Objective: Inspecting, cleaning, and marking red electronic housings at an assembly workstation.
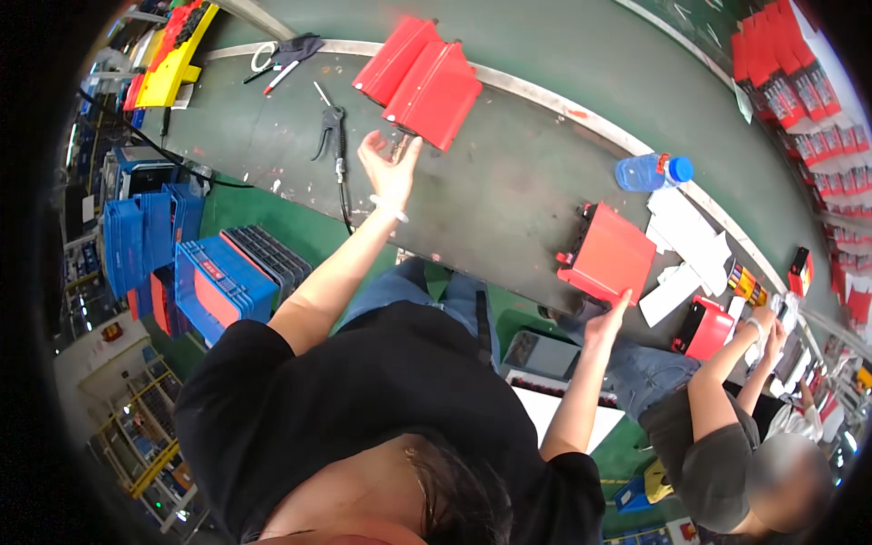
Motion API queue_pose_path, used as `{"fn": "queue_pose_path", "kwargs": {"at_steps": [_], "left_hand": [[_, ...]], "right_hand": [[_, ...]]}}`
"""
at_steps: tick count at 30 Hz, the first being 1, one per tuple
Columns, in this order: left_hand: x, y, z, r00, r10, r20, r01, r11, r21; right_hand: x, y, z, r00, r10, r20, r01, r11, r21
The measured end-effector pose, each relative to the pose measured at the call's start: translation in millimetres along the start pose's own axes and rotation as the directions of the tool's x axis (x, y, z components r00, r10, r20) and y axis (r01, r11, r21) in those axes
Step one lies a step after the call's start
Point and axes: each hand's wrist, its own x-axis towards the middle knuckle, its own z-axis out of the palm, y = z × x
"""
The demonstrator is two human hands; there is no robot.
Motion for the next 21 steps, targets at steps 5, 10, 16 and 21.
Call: {"fn": "queue_pose_path", "kwargs": {"at_steps": [5, 10, 16, 21], "left_hand": [[26.1, -17.9, 29.9, 0.996, 0.017, 0.084, -0.006, 0.992, -0.128], [32.3, -28.8, 62.3, 0.999, -0.038, 0.016, 0.041, 0.967, -0.25], [39.2, -13.2, 32.4, 0.982, -0.097, 0.161, 0.143, 0.942, -0.303], [35.0, -20.1, -96.2, 0.945, 0.025, 0.327, 0.052, 0.973, -0.225]], "right_hand": [[-12.6, -20.4, -19.8, 1.0, -0.03, 0.003, 0.026, 0.812, -0.583], [-48.6, -12.1, 15.9, 0.96, -0.134, 0.247, 0.267, 0.708, -0.654], [-100.1, 27.0, 110.3, 0.894, -0.089, 0.44, 0.401, 0.598, -0.694], [-118.9, 51.5, 211.4, 0.739, -0.434, 0.515, 0.667, 0.583, -0.465]]}}
